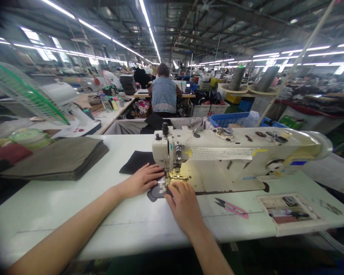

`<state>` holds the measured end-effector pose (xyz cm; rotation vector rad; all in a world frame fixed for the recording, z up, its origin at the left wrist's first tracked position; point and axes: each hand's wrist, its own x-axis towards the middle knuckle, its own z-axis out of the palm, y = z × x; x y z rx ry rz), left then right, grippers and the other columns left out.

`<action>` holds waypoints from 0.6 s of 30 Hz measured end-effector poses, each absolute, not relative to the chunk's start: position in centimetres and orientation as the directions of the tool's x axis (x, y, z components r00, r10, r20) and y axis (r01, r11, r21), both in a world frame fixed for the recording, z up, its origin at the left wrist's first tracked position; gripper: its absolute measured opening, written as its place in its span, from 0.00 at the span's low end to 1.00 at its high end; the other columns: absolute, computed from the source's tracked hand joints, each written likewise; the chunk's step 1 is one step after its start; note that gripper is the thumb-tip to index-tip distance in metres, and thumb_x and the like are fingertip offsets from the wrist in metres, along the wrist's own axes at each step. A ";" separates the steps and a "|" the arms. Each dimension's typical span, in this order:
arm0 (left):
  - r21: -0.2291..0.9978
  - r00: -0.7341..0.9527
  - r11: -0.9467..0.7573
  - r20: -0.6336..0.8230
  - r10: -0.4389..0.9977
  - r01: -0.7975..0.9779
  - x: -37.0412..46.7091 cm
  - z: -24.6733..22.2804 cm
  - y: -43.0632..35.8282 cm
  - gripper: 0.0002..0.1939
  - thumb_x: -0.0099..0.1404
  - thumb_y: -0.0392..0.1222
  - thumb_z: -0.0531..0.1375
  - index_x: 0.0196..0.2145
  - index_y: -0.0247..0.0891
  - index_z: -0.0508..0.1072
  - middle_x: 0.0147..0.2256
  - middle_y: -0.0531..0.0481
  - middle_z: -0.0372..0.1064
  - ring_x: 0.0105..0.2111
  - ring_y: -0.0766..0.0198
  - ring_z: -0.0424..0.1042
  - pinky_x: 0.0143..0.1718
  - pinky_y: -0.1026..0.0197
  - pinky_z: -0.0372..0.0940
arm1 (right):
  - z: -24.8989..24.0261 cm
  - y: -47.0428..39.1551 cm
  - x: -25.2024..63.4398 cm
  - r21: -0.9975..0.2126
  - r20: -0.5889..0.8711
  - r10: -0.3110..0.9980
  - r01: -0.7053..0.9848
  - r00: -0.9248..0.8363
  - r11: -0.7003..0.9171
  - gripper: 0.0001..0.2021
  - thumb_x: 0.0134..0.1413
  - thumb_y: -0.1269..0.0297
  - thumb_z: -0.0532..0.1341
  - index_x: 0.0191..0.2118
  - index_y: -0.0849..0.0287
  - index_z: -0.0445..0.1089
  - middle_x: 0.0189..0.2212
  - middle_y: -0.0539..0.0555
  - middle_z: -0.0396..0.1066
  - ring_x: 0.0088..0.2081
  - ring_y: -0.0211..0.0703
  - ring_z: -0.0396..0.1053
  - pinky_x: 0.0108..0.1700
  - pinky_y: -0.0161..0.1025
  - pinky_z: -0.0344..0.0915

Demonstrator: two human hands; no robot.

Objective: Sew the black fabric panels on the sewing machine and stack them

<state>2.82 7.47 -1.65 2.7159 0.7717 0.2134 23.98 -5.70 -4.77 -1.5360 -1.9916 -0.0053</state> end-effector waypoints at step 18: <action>0.153 0.654 -0.658 0.084 0.752 0.737 2.3 -3.3 7.3 0.31 0.74 0.56 0.50 0.68 0.37 0.59 0.69 0.36 0.50 0.69 0.46 0.49 0.66 0.40 0.49 | -5.6 -7.0 24.1 -0.436 0.502 0.860 0.833 -0.088 0.340 0.11 0.67 0.64 0.56 0.49 0.57 0.73 0.48 0.59 0.74 0.51 0.51 0.70 0.55 0.52 0.69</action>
